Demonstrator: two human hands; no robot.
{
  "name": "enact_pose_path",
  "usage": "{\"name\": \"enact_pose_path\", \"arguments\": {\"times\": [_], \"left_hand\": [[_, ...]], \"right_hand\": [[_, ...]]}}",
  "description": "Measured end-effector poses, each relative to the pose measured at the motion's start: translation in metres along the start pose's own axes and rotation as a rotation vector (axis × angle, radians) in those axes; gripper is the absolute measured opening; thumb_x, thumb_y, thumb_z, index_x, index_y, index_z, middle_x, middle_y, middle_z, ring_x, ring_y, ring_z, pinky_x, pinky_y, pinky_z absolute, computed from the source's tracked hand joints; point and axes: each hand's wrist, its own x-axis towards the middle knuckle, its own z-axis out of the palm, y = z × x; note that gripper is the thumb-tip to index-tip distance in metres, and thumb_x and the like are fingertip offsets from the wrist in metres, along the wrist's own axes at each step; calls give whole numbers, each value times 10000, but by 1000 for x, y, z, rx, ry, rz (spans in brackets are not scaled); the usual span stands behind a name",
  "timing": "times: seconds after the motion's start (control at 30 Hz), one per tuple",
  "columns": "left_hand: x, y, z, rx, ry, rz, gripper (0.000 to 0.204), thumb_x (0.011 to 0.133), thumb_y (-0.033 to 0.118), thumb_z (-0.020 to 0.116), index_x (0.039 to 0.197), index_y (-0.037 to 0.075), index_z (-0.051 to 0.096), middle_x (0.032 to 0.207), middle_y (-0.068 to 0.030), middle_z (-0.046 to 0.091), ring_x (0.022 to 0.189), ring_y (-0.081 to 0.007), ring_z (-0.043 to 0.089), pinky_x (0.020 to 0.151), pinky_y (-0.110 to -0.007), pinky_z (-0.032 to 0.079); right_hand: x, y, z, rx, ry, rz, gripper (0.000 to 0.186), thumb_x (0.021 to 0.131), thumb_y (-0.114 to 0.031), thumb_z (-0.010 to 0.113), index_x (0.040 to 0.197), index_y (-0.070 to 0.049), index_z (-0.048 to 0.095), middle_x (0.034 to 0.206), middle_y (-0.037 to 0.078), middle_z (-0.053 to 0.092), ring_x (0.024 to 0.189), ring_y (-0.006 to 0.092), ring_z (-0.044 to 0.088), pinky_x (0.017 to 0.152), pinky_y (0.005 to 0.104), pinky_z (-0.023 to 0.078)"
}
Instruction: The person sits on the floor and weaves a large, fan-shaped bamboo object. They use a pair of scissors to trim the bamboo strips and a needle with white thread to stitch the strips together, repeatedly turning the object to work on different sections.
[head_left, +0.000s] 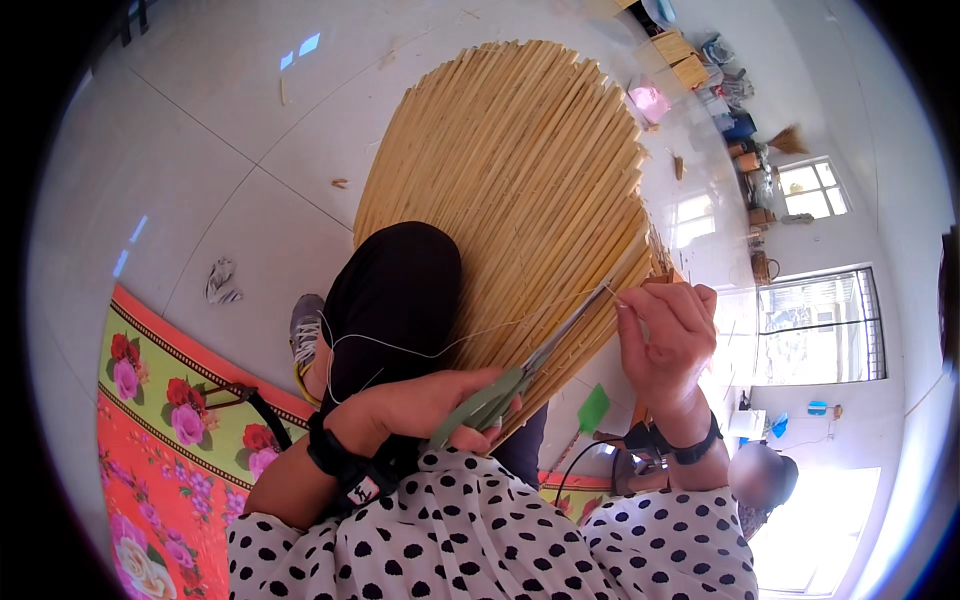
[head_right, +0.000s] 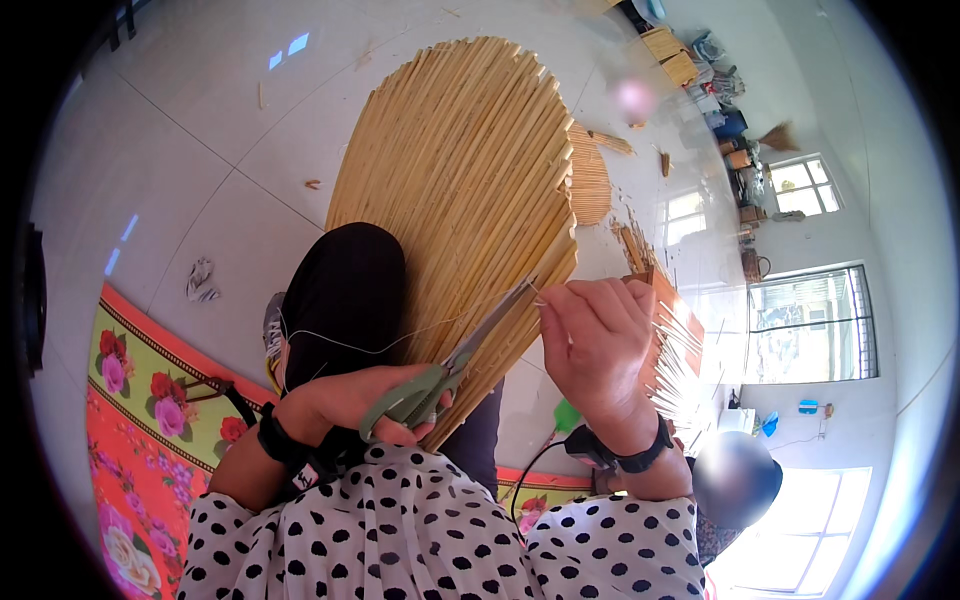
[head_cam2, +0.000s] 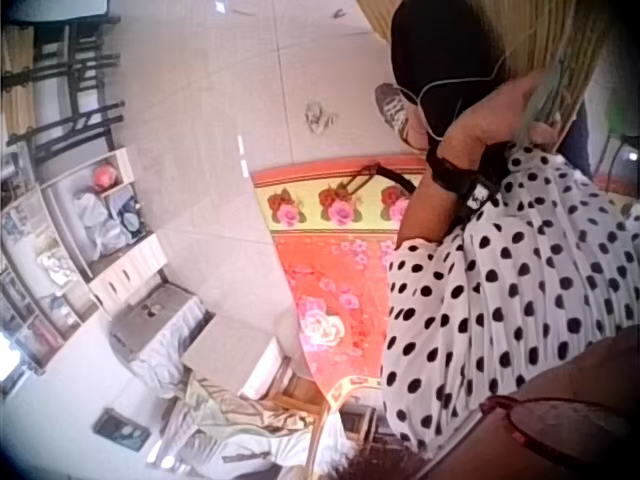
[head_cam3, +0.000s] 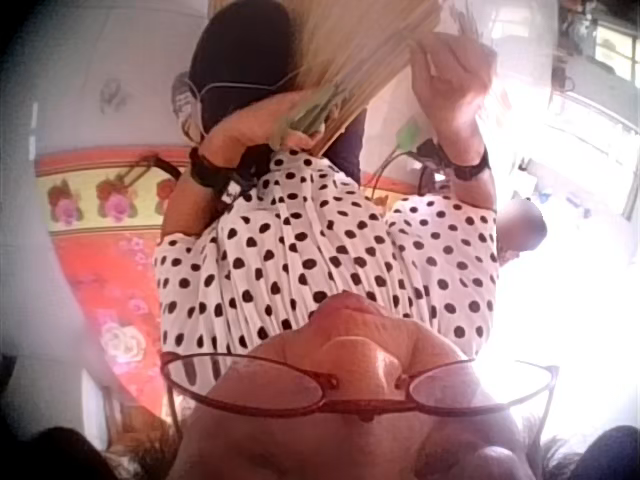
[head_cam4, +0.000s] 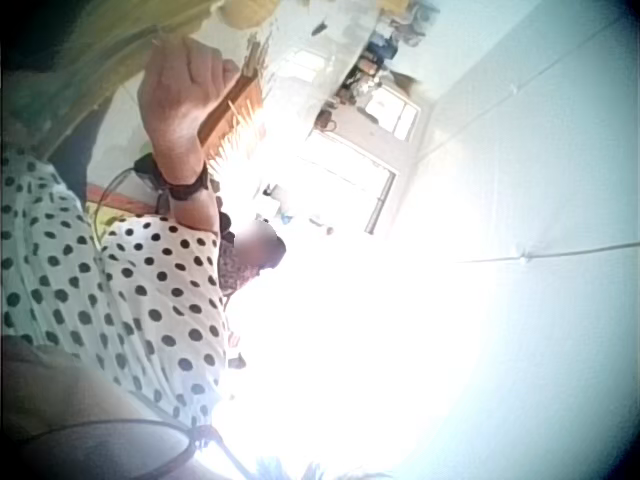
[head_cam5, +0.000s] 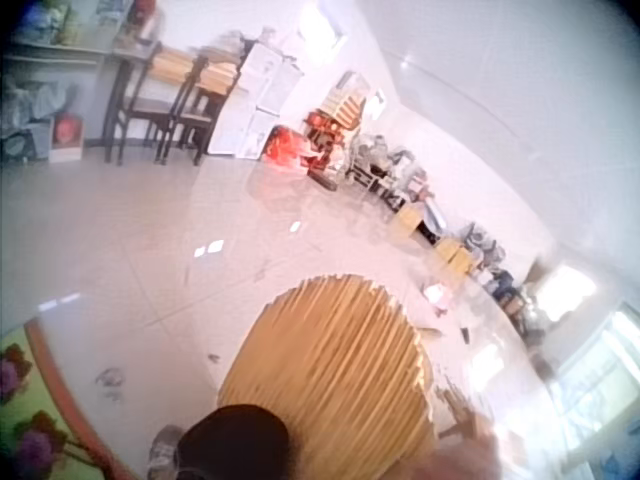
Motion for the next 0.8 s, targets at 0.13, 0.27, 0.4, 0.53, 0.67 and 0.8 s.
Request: {"name": "enact_pose_path", "arguments": {"times": [0.13,0.27,0.4,0.53,0.67,0.8], "left_hand": [[1,-6,5,31,51,23,532,763,155,779,1211,48,513,890,-9,592,784,-99,573,730,-247,491],[4,-21,6,221,180,50,529,759,173,783,1196,38,516,868,-50,616,757,-123,591,709,-270,497],[4,-11,10,742,406,71,484,763,133,744,1165,31,495,872,-191,648,833,-366,661,744,-417,521],[5,-15,14,814,491,103,478,759,149,753,1151,41,501,892,-216,651,876,-414,645,754,-461,514],[4,-15,14,837,510,123,462,769,162,757,1137,43,504,880,-212,654,863,-408,651,741,-460,514],[6,-16,12,828,502,145,456,772,158,754,1133,39,503,854,-214,652,831,-411,653,725,-461,516]], "right_hand": [[-3,0,-1,3,-5,14,163,709,17,763,842,-60,709,801,38,655,696,200,602,725,337,390],[-3,-1,-2,10,-3,19,168,706,21,763,844,-58,709,800,39,657,697,199,600,726,336,390],[-5,1,0,4,4,16,170,707,9,765,849,-65,708,797,35,650,695,194,596,721,337,385],[-6,3,1,-1,17,8,167,713,-18,765,853,-84,704,787,23,630,696,190,590,711,341,378],[-5,2,2,3,11,-1,168,719,-14,763,859,-82,701,796,26,631,695,192,588,714,342,381],[-5,2,0,10,0,2,168,725,-10,762,866,-77,698,806,29,632,698,194,586,717,343,383]]}}
